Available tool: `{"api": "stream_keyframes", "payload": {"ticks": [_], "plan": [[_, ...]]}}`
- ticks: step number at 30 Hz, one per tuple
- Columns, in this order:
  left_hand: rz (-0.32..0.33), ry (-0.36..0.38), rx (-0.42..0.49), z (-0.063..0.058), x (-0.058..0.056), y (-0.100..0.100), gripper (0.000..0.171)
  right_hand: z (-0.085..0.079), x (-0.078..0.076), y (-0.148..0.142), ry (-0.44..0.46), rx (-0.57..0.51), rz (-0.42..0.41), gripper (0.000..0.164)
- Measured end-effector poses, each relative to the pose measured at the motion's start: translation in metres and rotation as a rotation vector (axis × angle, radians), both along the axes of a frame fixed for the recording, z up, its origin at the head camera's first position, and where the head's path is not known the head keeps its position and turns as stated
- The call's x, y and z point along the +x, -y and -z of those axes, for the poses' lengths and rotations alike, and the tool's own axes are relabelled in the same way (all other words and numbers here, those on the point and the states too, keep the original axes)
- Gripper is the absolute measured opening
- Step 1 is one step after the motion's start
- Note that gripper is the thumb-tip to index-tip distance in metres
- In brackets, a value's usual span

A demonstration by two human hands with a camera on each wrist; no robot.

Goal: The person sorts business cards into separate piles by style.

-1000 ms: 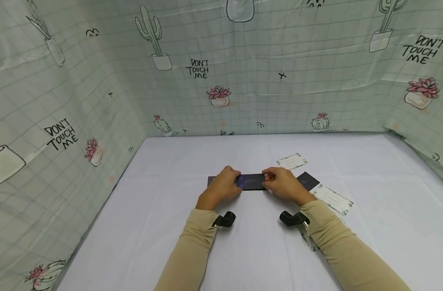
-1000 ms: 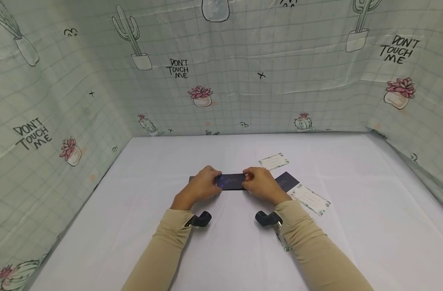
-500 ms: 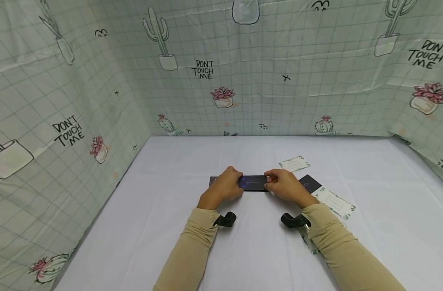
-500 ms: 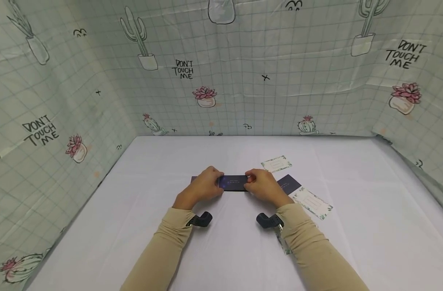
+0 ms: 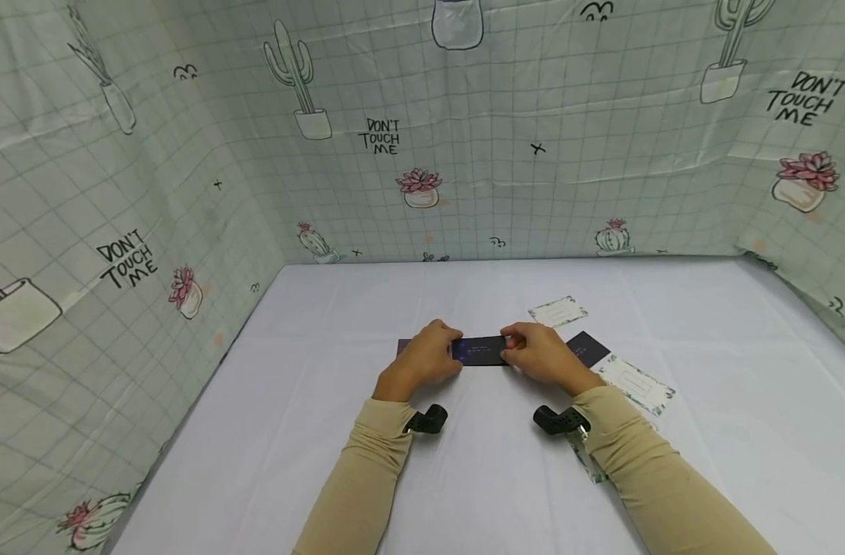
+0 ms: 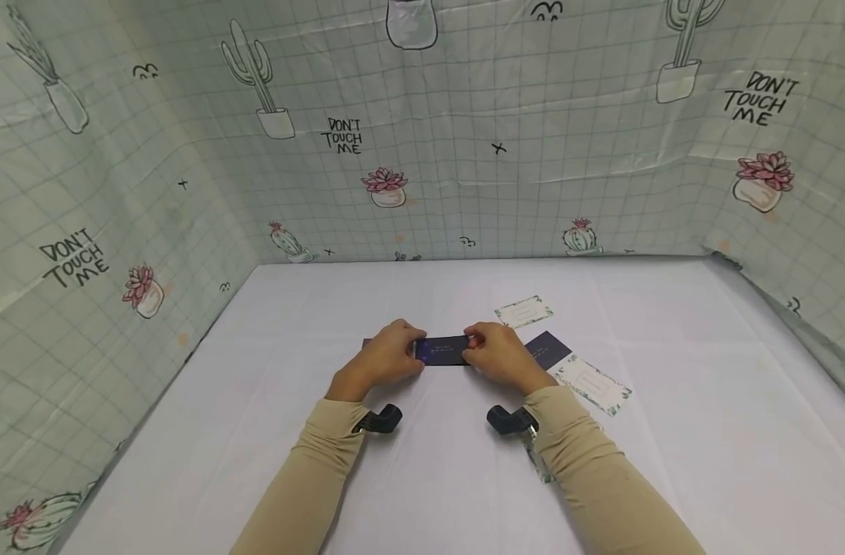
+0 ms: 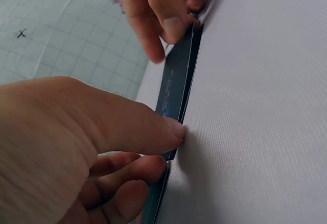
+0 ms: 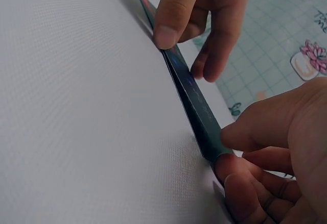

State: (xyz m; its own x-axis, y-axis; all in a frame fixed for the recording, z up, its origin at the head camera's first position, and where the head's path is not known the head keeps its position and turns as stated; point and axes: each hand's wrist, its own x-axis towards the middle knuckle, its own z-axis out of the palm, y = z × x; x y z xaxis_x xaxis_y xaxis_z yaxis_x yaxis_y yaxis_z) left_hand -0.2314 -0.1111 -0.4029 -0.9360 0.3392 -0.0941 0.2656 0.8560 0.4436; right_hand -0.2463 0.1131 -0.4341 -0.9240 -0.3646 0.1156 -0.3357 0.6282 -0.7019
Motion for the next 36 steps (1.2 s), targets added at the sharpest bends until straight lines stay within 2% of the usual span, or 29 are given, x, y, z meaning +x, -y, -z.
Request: {"api": "stream_keyframes", "payload": {"ticks": [4, 8, 11, 14, 17, 22, 28, 32, 36], "plan": [[0.008, -0.006, -0.006, -0.001, 0.000, 0.000, 0.055, -0.001, 0.001, -0.001, -0.003, 0.007, 0.020, 0.037], [0.013, -0.023, -0.020, -0.003, 0.001, -0.002, 0.055, -0.004, 0.002, -0.003, 0.045, -0.028, 0.055, 0.036], [0.040, -0.043, -0.014, -0.003, 0.001, -0.007, 0.052, -0.006, 0.002, -0.011, 0.072, -0.051, 0.073, 0.035], [0.095, -0.075, 0.002, -0.003, 0.002, -0.014, 0.046, -0.010, 0.002, -0.024, 0.053, -0.035, 0.090, 0.035], [0.144, -0.100, 0.017, -0.004, 0.002, -0.023, 0.040, -0.013, 0.001, -0.040, 0.017, -0.009, 0.108, 0.035], [0.217, -0.150, -0.012, -0.004, 0.006, -0.040, 0.034, -0.015, 0.003, -0.063, -0.006, 0.016, 0.135, 0.034], [0.288, -0.198, -0.045, 0.004, 0.011, -0.065, 0.030, -0.013, 0.005, -0.083, -0.036, 0.072, 0.176, 0.034], [0.313, -0.242, -0.044, 0.008, 0.014, -0.081, 0.029, -0.013, 0.003, -0.094, -0.049, 0.118, 0.201, 0.034], [0.289, -0.278, -0.057, 0.011, 0.016, -0.096, 0.028, -0.015, 0.000, -0.105, -0.053, 0.146, 0.219, 0.035]]}}
